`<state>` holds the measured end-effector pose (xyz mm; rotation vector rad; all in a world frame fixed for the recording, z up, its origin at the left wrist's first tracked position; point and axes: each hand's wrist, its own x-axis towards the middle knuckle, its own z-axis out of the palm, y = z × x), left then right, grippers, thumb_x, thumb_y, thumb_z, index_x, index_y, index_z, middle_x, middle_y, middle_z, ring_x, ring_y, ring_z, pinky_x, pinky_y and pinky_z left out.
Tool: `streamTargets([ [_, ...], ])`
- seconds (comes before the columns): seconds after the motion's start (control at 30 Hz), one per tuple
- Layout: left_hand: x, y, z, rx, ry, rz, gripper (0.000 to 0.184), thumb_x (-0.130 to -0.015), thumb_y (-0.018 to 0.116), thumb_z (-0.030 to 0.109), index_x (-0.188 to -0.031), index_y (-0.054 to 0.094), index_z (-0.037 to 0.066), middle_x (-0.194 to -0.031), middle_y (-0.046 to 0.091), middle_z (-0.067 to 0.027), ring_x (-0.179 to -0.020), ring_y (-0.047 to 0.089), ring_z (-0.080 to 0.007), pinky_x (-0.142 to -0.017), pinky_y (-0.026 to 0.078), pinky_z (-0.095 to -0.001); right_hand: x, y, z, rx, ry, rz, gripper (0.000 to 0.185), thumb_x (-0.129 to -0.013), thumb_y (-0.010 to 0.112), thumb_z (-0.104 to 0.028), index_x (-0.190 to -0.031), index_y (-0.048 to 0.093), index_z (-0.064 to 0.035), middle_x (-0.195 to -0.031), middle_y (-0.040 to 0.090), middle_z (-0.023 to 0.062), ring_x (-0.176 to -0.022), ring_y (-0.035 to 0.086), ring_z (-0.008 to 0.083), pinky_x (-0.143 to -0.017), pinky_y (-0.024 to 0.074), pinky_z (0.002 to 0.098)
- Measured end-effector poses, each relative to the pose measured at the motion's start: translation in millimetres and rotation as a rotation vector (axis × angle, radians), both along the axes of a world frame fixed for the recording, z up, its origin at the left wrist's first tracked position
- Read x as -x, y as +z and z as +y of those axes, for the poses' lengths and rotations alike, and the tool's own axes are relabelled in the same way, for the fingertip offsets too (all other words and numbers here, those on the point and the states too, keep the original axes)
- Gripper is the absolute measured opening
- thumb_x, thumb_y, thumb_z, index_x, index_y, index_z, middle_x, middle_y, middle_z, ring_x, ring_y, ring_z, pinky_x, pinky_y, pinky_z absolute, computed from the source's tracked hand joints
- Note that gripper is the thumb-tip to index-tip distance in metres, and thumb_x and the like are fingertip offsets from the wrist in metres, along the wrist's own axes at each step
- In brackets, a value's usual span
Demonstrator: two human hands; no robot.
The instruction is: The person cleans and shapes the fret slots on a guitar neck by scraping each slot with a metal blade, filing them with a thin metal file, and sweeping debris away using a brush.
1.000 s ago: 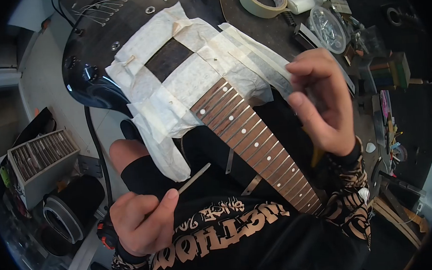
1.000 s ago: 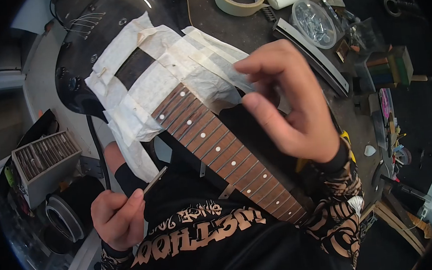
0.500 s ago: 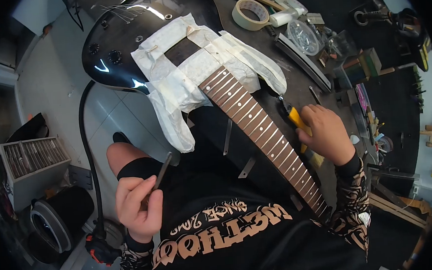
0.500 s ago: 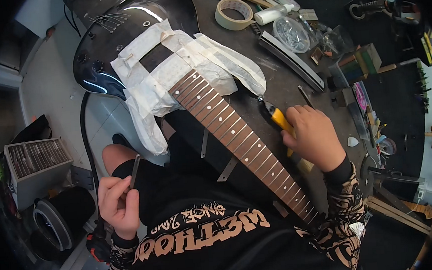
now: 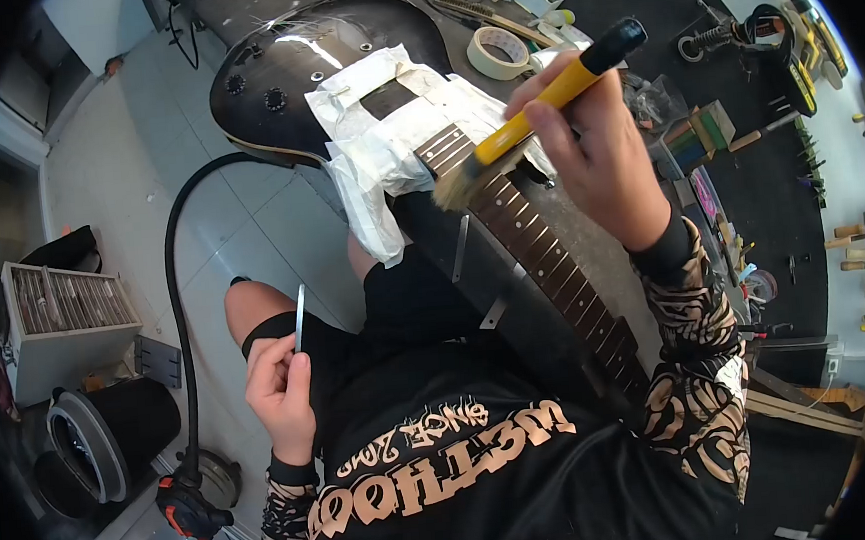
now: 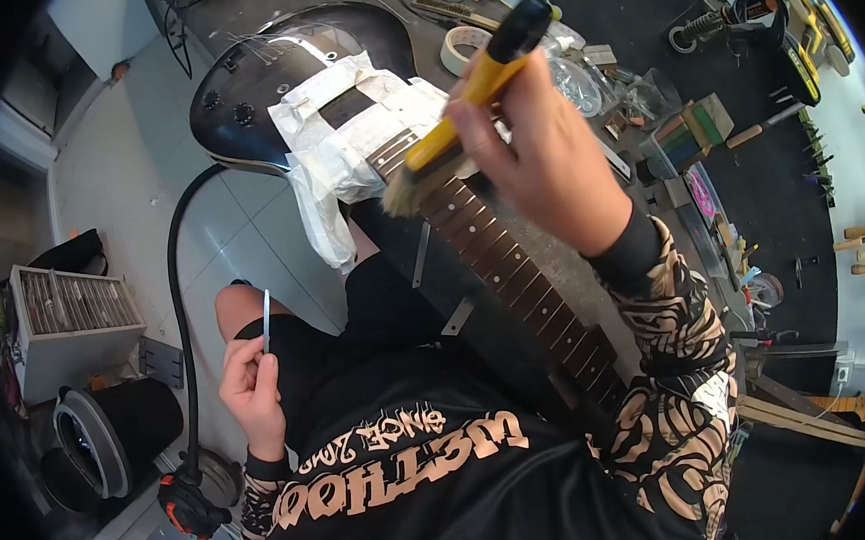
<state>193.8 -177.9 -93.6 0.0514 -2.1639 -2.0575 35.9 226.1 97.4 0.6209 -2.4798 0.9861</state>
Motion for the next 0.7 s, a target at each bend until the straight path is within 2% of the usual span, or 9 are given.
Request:
streamTargets([
  [0.03,-7,-1,-2,0.015,0.001,-0.002,0.022,-0.111,0.074,-0.005,-0.133,0.077,-0.008,-0.115,0.060,-0.0026,-0.084,0.055,-0.0050,-0.072,0.043,-0.0215,1,3,14,-0.250,-0.096,0.072,0.023,-0.121,0.062,-0.003,-0.141,0.052,-0.0028,-0.120,0.083,0.0169,-0.107,0.081,0.0234,-0.099,0.0642,0.0389],
  [0.1,-17,-5,-9,0.023,0.053,-0.017,0.022,-0.111,0.073,-0.005,-0.132,0.077,-0.008,-0.113,0.060,-0.0026,-0.082,0.052,-0.0046,-0.070,0.040,-0.0217,7,17,34,-0.347,-0.274,0.112,0.019,-0.123,0.062,-0.006,-0.139,0.052,-0.0015,-0.119,0.083,0.0174,-0.108,0.083,0.0252,-0.097,0.0661,0.0407],
  [0.23,-21,-3,-8,-0.036,0.118,-0.078,0.021,-0.112,0.072,-0.003,-0.132,0.077,-0.008,-0.112,0.060,-0.0026,-0.076,0.050,-0.0044,-0.064,0.036,-0.0222,1,22,11,0.352,0.009,-0.061,0.022,-0.124,0.056,-0.002,-0.144,0.046,0.0004,-0.119,0.082,0.0188,-0.114,0.081,0.0226,-0.108,0.0608,0.0408],
  [0.3,-16,3,0,-0.060,0.105,-0.093,0.022,-0.112,0.072,-0.003,-0.132,0.077,-0.008,-0.113,0.060,-0.0029,-0.073,0.050,-0.0040,-0.062,0.036,-0.0220,9,-11,3,-0.018,0.088,0.220,0.029,-0.119,0.071,-0.010,-0.138,0.054,0.0030,-0.114,0.079,0.0177,-0.095,0.082,0.0335,-0.090,0.0651,0.0419],
  [0.33,-15,1,0,-0.033,0.080,-0.046,0.023,-0.112,0.072,-0.001,-0.134,0.076,-0.009,-0.114,0.061,-0.0033,-0.071,0.049,-0.0032,-0.059,0.035,-0.0216,11,-4,9,-0.207,0.029,0.321,0.028,-0.119,0.071,-0.010,-0.137,0.054,0.0024,-0.110,0.078,0.0177,-0.095,0.082,0.0339,-0.087,0.0649,0.0429],
  [0.43,-9,-5,2,0.016,0.049,0.048,0.026,-0.113,0.072,0.001,-0.136,0.075,-0.009,-0.115,0.062,-0.0042,-0.065,0.048,-0.0017,-0.054,0.034,-0.0210,13,20,16,-0.076,-0.086,0.221,0.031,-0.116,0.074,-0.010,-0.136,0.055,0.0022,-0.108,0.078,0.0198,-0.095,0.082,0.0373,-0.084,0.0647,0.0451],
  [0.47,-7,-4,4,0.017,0.052,0.040,0.026,-0.113,0.072,0.001,-0.137,0.075,-0.009,-0.115,0.062,-0.0043,-0.065,0.048,-0.0018,-0.053,0.034,-0.0210,17,19,7,0.253,-0.042,0.146,0.038,-0.111,0.081,-0.014,-0.136,0.056,0.0019,-0.102,0.077,0.0214,-0.091,0.080,0.0407,-0.081,0.0637,0.0478],
  [0.57,1,3,12,-0.022,0.059,0.040,0.027,-0.114,0.072,0.002,-0.138,0.075,-0.008,-0.114,0.062,-0.0048,-0.065,0.049,-0.0025,-0.053,0.035,-0.0212,10,3,3,-0.261,0.005,0.344,0.042,-0.108,0.084,-0.016,-0.135,0.058,0.0018,-0.096,0.075,0.0215,-0.087,0.077,0.0431,-0.078,0.0623,0.0491],
  [0.7,13,14,18,-0.048,0.036,0.115,0.028,-0.116,0.068,0.007,-0.139,0.075,-0.008,-0.111,0.065,-0.0071,-0.064,0.049,-0.0038,-0.054,0.036,-0.0214,3,43,44,-0.435,-0.296,0.390,0.037,-0.108,0.082,-0.019,-0.131,0.059,-0.0009,-0.087,0.073,0.0191,-0.080,0.070,0.0449,-0.074,0.0553,0.0547],
])
